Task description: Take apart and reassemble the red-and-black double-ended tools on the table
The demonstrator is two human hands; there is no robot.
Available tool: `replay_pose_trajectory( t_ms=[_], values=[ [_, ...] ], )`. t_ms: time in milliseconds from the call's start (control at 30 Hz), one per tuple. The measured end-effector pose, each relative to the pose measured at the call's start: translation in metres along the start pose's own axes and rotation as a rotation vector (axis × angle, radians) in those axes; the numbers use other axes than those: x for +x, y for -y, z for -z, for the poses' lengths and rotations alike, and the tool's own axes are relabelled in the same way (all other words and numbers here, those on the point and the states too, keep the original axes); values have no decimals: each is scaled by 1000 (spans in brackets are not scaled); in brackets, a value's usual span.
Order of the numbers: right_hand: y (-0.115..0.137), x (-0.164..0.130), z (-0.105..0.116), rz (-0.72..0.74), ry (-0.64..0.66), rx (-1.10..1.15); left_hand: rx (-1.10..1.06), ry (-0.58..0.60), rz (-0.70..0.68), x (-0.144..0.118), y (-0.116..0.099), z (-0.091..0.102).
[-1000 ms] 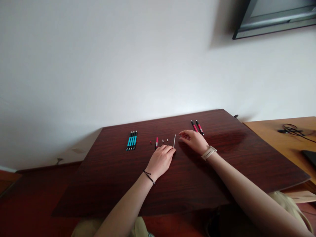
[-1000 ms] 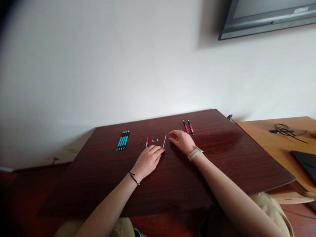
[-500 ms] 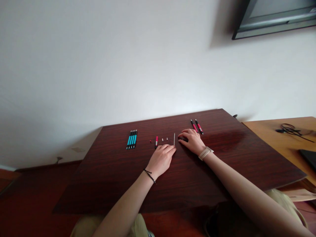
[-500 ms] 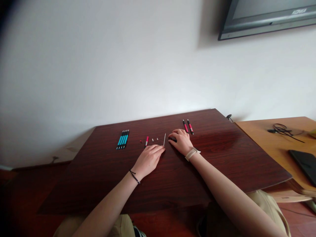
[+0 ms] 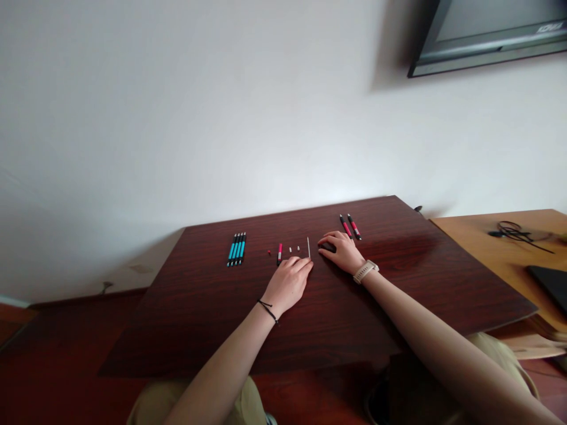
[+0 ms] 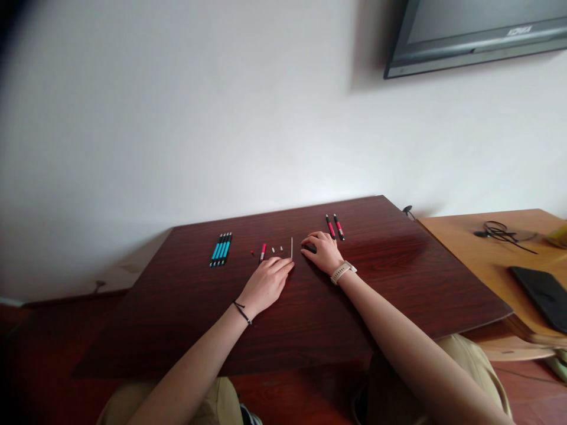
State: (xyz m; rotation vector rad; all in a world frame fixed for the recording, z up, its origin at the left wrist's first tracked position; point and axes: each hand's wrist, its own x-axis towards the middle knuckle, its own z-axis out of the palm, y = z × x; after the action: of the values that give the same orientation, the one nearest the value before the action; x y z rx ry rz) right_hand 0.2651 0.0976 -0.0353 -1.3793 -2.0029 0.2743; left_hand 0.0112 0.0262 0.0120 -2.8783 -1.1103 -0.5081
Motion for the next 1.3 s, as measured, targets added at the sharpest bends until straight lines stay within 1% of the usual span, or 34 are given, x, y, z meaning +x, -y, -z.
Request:
replay_pose_trajectory(
  t_ms=[267, 433, 600, 700, 800, 1033, 1300],
  values=[
    [-2, 2, -2, 2, 1, 25, 4, 11, 5, 1, -1, 0],
    [-3, 2, -2, 0, -25, 53, -9, 14, 15, 1, -2, 2],
    [-5, 1, -3, 17, -37, 71, -12, 6, 0, 0, 1, -1],
    [-6, 0, -3, 16, -28, 63, -21, 12, -29, -1, 4, -5],
    [-5, -1, -2, 21, -6, 57, -23, 11, -28, -1, 5, -7],
    [0, -9, 7, 56, 46, 65, -10, 6, -56, -1, 4, -4],
    [0, -9, 8, 67, 70, 50, 2, 13, -54, -1, 2, -2]
  ],
)
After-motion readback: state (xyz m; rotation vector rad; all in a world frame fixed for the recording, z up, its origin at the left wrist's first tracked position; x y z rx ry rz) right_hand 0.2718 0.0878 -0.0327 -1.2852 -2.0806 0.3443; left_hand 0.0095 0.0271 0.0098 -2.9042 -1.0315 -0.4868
